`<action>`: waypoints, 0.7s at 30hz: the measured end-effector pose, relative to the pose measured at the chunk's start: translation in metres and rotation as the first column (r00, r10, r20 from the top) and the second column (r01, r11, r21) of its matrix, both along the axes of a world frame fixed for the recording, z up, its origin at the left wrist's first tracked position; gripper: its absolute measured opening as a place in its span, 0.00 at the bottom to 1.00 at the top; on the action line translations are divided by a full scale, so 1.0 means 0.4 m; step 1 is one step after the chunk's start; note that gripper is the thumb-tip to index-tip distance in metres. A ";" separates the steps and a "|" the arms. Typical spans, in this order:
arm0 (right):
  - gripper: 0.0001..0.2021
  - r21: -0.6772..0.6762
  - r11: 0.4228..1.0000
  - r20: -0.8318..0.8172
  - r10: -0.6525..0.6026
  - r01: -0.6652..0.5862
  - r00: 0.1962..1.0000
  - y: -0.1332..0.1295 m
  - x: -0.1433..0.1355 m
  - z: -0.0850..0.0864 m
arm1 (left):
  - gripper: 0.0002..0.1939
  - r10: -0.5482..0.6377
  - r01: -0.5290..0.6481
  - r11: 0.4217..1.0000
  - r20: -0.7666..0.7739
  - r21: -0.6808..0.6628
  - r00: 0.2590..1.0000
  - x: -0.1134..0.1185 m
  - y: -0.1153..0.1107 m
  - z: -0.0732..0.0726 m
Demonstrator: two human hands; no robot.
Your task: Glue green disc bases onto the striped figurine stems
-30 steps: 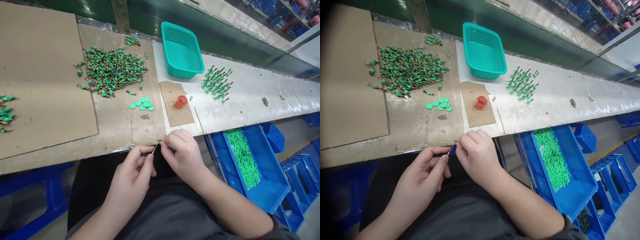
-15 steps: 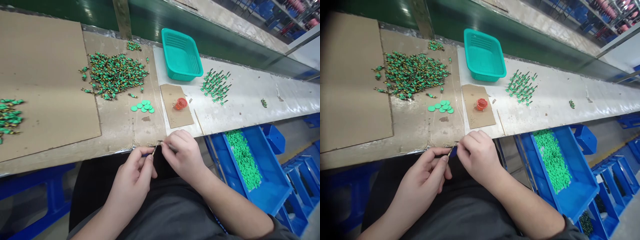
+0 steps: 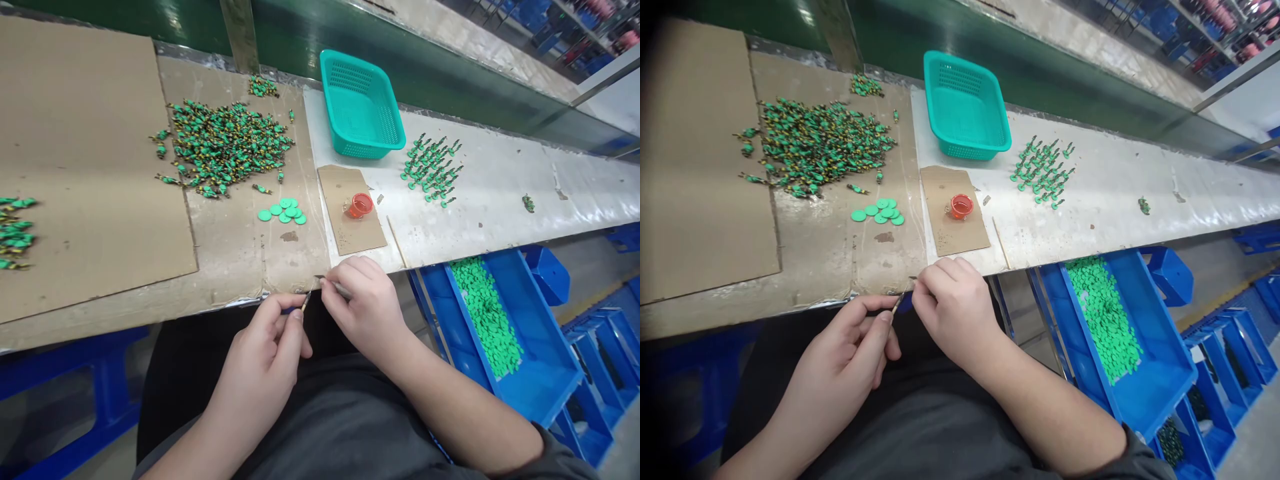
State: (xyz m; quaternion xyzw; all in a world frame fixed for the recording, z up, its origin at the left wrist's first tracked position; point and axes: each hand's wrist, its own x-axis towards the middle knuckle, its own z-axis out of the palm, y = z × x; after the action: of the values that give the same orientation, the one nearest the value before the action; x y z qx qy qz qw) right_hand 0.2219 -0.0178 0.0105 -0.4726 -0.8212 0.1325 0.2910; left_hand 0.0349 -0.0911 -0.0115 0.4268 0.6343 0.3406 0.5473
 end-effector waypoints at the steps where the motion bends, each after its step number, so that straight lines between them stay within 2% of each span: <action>1: 0.15 0.000 1.000 -0.002 0.000 0.000 1.000 0.000 0.000 0.000 | 0.22 -0.003 0.003 1.000 0.001 -0.005 1.000 0.000 0.000 0.000; 6: 0.14 -0.018 0.999 0.026 0.035 -0.035 0.999 -0.004 -0.004 0.003 | 0.23 -0.006 0.006 1.000 -0.009 -0.017 1.000 -0.001 -0.002 -0.002; 12: 0.15 0.009 1.000 0.025 -0.024 0.024 0.999 -0.001 -0.003 0.005 | 0.23 -0.010 0.009 1.000 -0.023 -0.028 1.000 -0.002 -0.002 -0.001; 17: 0.15 -0.006 0.999 0.053 0.048 -0.047 0.997 -0.005 -0.008 0.007 | 0.24 -0.009 0.009 0.999 -0.019 -0.032 1.000 -0.005 -0.001 0.001; 21: 0.15 -0.008 1.000 0.045 0.021 -0.021 0.999 -0.005 -0.008 0.007 | 0.23 -0.008 0.008 0.999 -0.012 -0.038 1.000 -0.007 -0.002 0.001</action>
State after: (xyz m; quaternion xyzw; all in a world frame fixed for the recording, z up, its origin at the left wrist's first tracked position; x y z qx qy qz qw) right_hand 0.2188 -0.0199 0.0132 -0.4678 -0.8320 0.1279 0.2694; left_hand 0.0321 -0.0920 -0.0112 0.4211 0.6423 0.3237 0.5526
